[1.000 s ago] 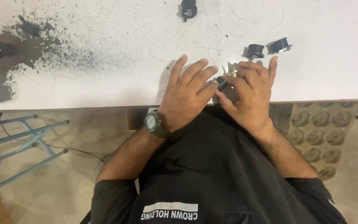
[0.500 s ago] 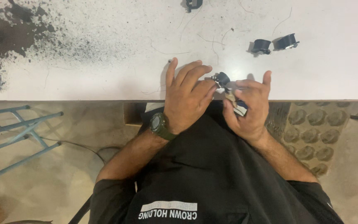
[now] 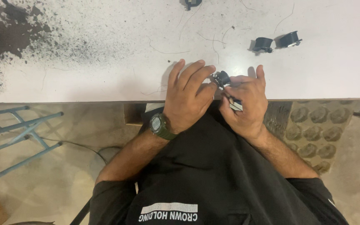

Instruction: The person sits at a white worktable assembling small black plastic components. They fit parts together by hand, use a small flat tool to press or trim pieces, and place finished assemblies into molded trays on the table.

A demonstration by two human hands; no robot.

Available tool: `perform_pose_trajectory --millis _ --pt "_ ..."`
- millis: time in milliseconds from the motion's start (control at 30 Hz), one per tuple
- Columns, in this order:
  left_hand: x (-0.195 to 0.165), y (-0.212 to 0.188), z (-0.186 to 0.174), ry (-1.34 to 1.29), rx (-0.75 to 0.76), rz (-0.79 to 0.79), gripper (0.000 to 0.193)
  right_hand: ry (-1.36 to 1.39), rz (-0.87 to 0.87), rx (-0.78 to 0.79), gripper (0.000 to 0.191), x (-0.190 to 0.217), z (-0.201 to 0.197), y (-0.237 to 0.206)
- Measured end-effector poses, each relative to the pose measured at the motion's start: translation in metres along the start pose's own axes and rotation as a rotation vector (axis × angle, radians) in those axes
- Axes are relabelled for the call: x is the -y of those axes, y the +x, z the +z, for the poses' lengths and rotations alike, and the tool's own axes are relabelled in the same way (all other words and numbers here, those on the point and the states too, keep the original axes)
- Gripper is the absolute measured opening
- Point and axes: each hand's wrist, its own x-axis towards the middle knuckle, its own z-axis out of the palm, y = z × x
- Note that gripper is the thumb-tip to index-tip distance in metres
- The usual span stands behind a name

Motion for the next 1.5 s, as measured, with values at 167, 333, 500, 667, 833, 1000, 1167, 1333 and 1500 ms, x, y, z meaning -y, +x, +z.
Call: perform_pose_trajectory --millis 167,333,500,667,833,1000,1167,1333,1500 --pt "-0.002 0.001 0.003 -0.024 -0.025 0.069 0.014 0.002 -0.006 0.025 0.033 -0.001 -0.002 0.001" --pt "-0.001 0.006 0.005 -0.085 -0.013 -0.119 0.011 -0.003 0.015 0.029 0.032 -0.002 -0.002 -0.001" --pt "-0.001 0.008 0.003 -0.113 0.022 -0.215 0.012 -0.017 0.009 0.025 0.03 -0.005 0.001 -0.005" --pt "-0.001 0.008 0.003 -0.116 0.009 -0.209 0.013 0.049 -0.062 -0.029 0.032 -0.007 0.001 -0.009" --pt "-0.001 0.003 0.003 -0.123 -0.056 -0.148 0.017 0.015 -0.015 -0.005 0.034 -0.007 0.001 -0.009" --pt "0.0 -0.001 0.004 -0.098 -0.063 -0.096 0.021 0.03 -0.01 -0.007 0.035 -0.006 0.002 -0.006" --pt "0.001 0.0 0.005 -0.083 -0.063 -0.101 0.022 0.01 -0.048 -0.014 0.035 -0.005 0.002 -0.004" --pt "0.002 0.0 0.004 -0.081 -0.048 -0.106 0.022 -0.025 -0.007 0.01 0.034 -0.002 0.001 -0.003" --pt "0.005 0.002 0.002 0.008 -0.026 -0.025 0.015 -0.045 0.023 0.005 0.032 0.001 0.004 -0.001"
